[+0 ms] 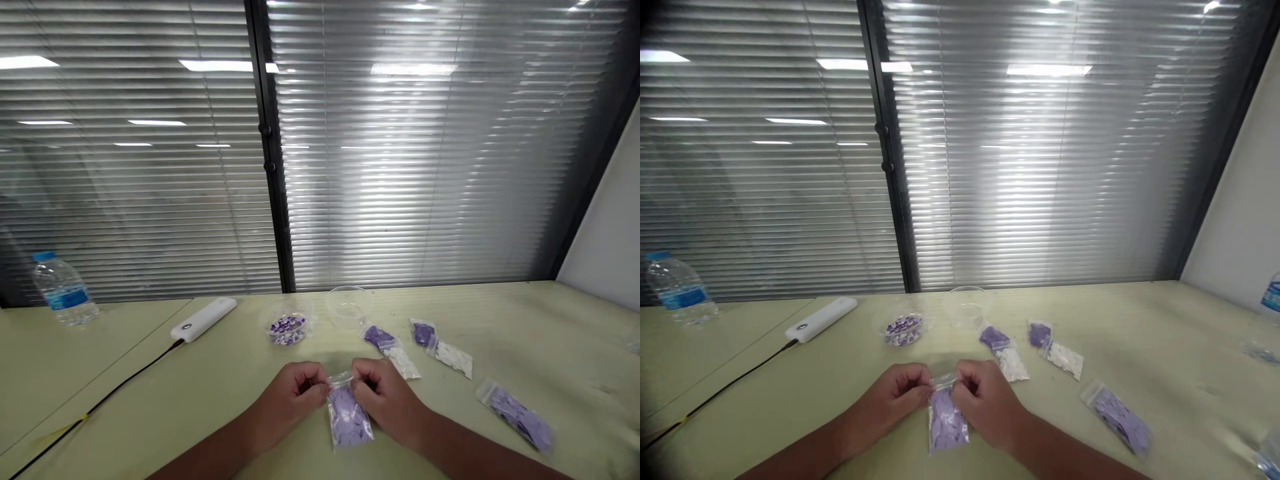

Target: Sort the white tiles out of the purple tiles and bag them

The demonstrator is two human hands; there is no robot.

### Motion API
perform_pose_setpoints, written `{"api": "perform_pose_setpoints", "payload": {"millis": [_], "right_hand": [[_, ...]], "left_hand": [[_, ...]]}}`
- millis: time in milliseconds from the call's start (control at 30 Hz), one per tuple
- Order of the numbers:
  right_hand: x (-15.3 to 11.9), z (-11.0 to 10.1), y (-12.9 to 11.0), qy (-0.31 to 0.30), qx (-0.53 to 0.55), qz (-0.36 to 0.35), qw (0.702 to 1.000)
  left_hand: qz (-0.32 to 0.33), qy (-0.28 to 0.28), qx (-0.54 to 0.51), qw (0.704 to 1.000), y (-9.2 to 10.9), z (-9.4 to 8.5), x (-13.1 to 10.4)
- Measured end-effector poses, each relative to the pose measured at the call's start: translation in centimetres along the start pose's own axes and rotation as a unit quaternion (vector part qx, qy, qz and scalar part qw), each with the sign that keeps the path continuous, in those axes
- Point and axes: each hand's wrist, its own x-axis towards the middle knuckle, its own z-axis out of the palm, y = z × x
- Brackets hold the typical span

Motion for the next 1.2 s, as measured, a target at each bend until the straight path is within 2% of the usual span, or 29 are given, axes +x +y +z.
{"api": "perform_pose_setpoints", "payload": {"millis": [633, 833, 1200], "right_hand": [[0.03, -0.19, -0.04, -0.002, -0.006, -0.005, 1.000], [0.05, -0.22, -0.15, -0.005, -0.013, -0.004, 1.000], [0.17, 0.03, 0.35, -0.007, -0.014, 0.015, 1.000]], "left_hand": [[-0.007, 0.013, -0.027, 1.000, 0.36, 0.05, -0.10], [-0.005, 0.024, -0.035, 0.999, -0.12, 0.16, 0.18], [0.016, -0.009, -0.057, 0.998, -0.57, -0.18, -0.04]]}}
